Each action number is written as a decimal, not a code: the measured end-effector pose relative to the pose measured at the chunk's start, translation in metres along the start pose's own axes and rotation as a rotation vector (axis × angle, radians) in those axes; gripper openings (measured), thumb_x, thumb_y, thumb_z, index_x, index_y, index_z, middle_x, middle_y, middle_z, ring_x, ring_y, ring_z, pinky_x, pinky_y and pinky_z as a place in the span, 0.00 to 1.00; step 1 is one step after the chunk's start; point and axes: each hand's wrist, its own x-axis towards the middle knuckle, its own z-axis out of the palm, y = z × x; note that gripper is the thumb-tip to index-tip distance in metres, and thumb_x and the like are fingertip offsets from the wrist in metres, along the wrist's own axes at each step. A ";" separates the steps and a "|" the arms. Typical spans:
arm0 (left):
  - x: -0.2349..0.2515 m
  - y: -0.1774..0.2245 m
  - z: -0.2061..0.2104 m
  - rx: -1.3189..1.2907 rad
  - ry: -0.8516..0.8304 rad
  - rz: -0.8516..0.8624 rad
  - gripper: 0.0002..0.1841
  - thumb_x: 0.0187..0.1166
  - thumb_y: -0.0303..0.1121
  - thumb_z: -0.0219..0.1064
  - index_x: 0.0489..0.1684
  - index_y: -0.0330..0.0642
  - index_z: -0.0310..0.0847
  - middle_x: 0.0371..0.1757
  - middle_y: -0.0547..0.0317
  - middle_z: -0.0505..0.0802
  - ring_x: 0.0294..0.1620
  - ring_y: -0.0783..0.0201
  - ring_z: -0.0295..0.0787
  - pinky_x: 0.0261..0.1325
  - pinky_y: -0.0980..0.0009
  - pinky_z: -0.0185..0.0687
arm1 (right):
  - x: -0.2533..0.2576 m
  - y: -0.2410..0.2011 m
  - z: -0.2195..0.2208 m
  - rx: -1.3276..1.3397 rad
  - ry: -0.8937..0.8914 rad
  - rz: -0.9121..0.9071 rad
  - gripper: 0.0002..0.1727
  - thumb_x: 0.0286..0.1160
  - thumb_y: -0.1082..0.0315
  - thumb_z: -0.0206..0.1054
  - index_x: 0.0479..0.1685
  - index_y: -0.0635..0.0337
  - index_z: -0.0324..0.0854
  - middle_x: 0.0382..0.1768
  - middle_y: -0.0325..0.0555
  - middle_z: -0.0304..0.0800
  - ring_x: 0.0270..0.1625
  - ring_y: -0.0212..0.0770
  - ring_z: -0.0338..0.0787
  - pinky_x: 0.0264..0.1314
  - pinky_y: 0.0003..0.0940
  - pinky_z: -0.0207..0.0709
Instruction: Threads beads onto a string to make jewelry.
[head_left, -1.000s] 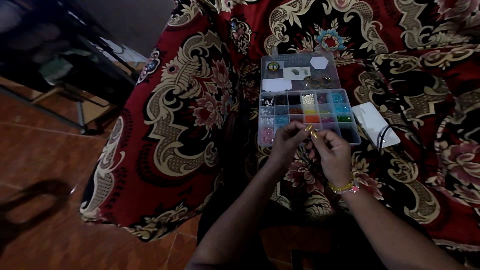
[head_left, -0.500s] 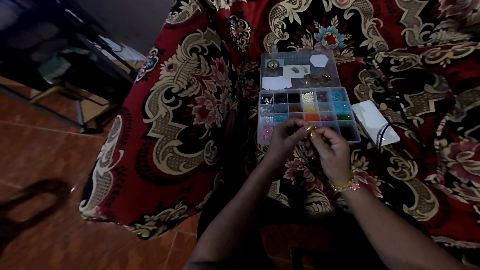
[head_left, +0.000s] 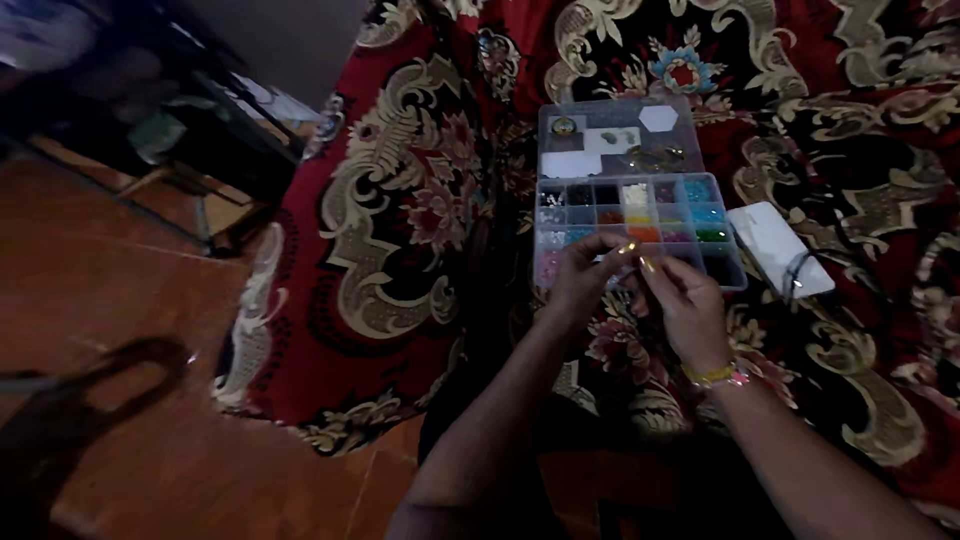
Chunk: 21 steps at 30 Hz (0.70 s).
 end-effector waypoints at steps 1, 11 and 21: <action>0.001 0.000 0.001 0.001 -0.003 0.014 0.05 0.80 0.23 0.64 0.41 0.36 0.86 0.44 0.60 0.91 0.44 0.72 0.87 0.51 0.72 0.85 | 0.000 0.001 -0.001 -0.032 -0.005 -0.020 0.11 0.85 0.68 0.61 0.46 0.64 0.88 0.33 0.35 0.94 0.24 0.25 0.88 0.27 0.21 0.86; 0.001 0.011 0.008 0.222 -0.212 0.126 0.20 0.83 0.22 0.58 0.69 0.17 0.68 0.57 0.36 0.88 0.54 0.62 0.87 0.62 0.67 0.82 | 0.007 0.009 -0.008 -0.305 0.092 -0.366 0.15 0.76 0.67 0.65 0.37 0.72 0.91 0.55 0.62 0.90 0.63 0.43 0.84 0.69 0.31 0.74; -0.001 0.022 -0.001 0.263 -0.469 0.027 0.09 0.84 0.20 0.59 0.42 0.21 0.84 0.28 0.54 0.89 0.26 0.74 0.82 0.36 0.77 0.82 | 0.031 0.005 -0.044 0.738 -0.043 0.235 0.23 0.95 0.65 0.38 0.42 0.40 0.83 0.31 0.24 0.92 0.29 0.16 0.86 0.29 0.09 0.77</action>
